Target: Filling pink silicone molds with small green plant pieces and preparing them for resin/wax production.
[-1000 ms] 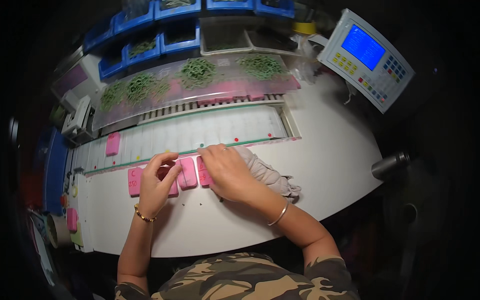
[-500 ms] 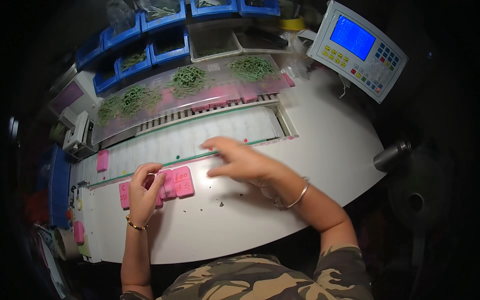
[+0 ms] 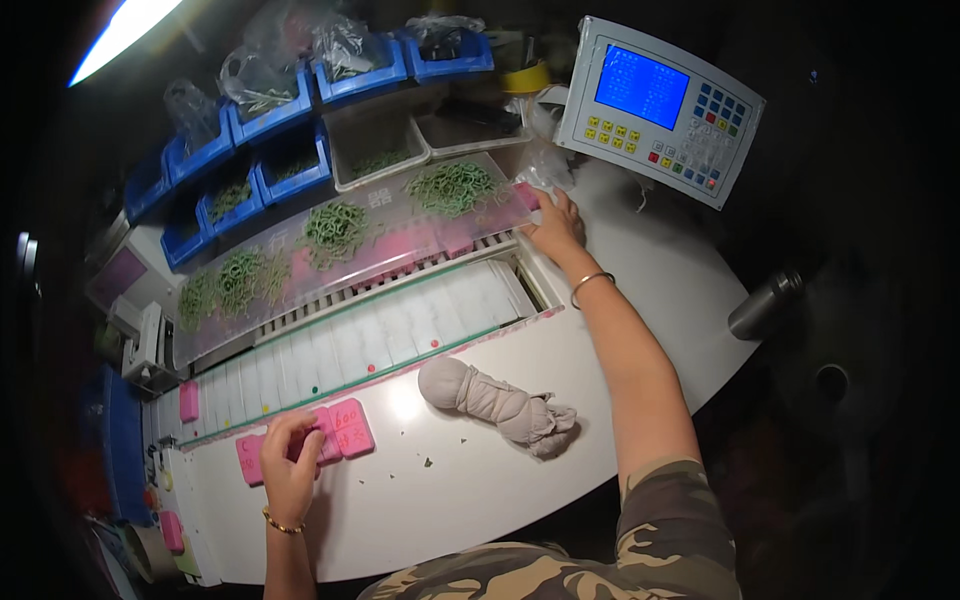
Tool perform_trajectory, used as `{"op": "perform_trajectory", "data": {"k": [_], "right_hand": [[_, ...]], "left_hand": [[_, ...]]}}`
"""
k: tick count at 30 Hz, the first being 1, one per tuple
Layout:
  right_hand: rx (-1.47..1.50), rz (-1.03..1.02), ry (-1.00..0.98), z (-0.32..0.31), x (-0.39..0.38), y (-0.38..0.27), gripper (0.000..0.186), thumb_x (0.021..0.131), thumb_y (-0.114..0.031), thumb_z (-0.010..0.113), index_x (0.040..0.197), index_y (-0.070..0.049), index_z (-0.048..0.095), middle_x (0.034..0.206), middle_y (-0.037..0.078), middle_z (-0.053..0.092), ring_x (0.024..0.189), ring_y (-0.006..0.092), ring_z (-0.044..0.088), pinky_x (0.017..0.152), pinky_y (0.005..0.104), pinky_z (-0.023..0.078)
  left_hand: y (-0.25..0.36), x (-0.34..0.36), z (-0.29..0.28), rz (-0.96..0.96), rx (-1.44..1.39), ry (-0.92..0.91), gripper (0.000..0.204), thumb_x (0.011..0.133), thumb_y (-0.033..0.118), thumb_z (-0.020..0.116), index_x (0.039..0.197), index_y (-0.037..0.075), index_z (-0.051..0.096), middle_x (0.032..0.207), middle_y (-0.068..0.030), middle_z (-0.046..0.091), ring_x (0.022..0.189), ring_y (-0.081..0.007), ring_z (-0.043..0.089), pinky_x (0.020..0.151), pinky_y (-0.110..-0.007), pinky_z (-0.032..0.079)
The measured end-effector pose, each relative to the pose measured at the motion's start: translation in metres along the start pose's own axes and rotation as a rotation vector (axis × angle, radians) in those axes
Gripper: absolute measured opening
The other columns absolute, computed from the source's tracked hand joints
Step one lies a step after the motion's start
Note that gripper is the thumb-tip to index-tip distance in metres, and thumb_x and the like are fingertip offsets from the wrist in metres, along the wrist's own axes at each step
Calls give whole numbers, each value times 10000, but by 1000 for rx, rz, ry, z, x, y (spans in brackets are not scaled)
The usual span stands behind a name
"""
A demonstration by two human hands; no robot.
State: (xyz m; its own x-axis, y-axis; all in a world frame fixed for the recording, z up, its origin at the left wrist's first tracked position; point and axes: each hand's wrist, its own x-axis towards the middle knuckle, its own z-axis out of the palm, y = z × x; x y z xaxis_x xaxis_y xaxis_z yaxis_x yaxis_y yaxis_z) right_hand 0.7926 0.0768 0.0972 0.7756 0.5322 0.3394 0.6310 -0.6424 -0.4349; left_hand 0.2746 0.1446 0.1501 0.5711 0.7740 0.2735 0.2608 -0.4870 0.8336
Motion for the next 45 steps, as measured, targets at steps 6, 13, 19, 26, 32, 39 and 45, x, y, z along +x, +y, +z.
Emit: {"op": "perform_trajectory", "data": {"k": [6, 13, 19, 26, 32, 39, 45], "right_hand": [[-219, -62, -104, 17, 28, -37, 791, 708, -679, 649, 1402, -344, 470, 1548, 104, 266, 1434, 355, 190, 1127, 529, 236], [-269, -110, -228, 68, 66, 9, 898, 676, -679, 659, 1453, -302, 412, 1587, 115, 162, 1435, 464, 74, 1136, 610, 104], [-244, -72, -250, 55, 50, -29, 857, 671, -600, 686, 1428, -282, 441, 1536, 119, 248, 1395, 412, 192, 1118, 588, 167], [-300, -17, -313, 29, 44, -44, 920, 621, -613, 706, 1436, -289, 429, 1503, 151, 286, 1366, 405, 249, 1097, 567, 201], [-349, -65, -348, 30, 52, -29, 952, 602, -634, 711, 1443, -298, 417, 1512, 153, 260, 1339, 434, 282, 1098, 547, 233], [-366, -125, -277, 38, 51, -24, 738, 661, -553, 672, 1356, -384, 492, 1511, 113, 254, 1255, 467, 364, 1033, 529, 377], [-358, -91, -259, 29, 45, -27, 770, 652, -584, 677, 1375, -410, 476, 1553, 110, 202, 1293, 461, 338, 1055, 526, 350]], "left_hand": [[-1, 2, -3, -67, 35, -18, 175, 797, 11, 701, 963, -12, 654, 998, -128, 640, 883, -229, 627, 787, -300, 502], [11, 91, 55, 370, 355, -257, 443, 818, 220, 714, 1200, 40, 578, 1286, -207, 518, 1185, -375, 505, 992, -428, 424], [1, 170, 163, 400, 563, -271, 691, 846, 424, 657, 1395, 75, 423, 1418, -274, 384, 1284, -454, 396, 1088, -483, 312], [11, 246, 230, 427, 696, -175, 654, 797, 510, 671, 1263, 66, 553, 1302, -248, 479, 1161, -393, 494, 980, -491, 387], [24, 266, 229, 474, 836, -328, 496, 890, 480, 540, 1112, 49, 645, 1134, -220, 597, 1010, -378, 584, 836, -480, 454], [16, 273, 229, 506, 826, -378, 533, 900, 479, 528, 1058, -13, 659, 1153, -213, 607, 1036, -357, 587, 865, -471, 453], [7, 248, 171, 346, 517, -312, 675, 868, 485, 591, 1313, -6, 462, 1316, -250, 494, 1190, -403, 503, 1017, -448, 413]]}}
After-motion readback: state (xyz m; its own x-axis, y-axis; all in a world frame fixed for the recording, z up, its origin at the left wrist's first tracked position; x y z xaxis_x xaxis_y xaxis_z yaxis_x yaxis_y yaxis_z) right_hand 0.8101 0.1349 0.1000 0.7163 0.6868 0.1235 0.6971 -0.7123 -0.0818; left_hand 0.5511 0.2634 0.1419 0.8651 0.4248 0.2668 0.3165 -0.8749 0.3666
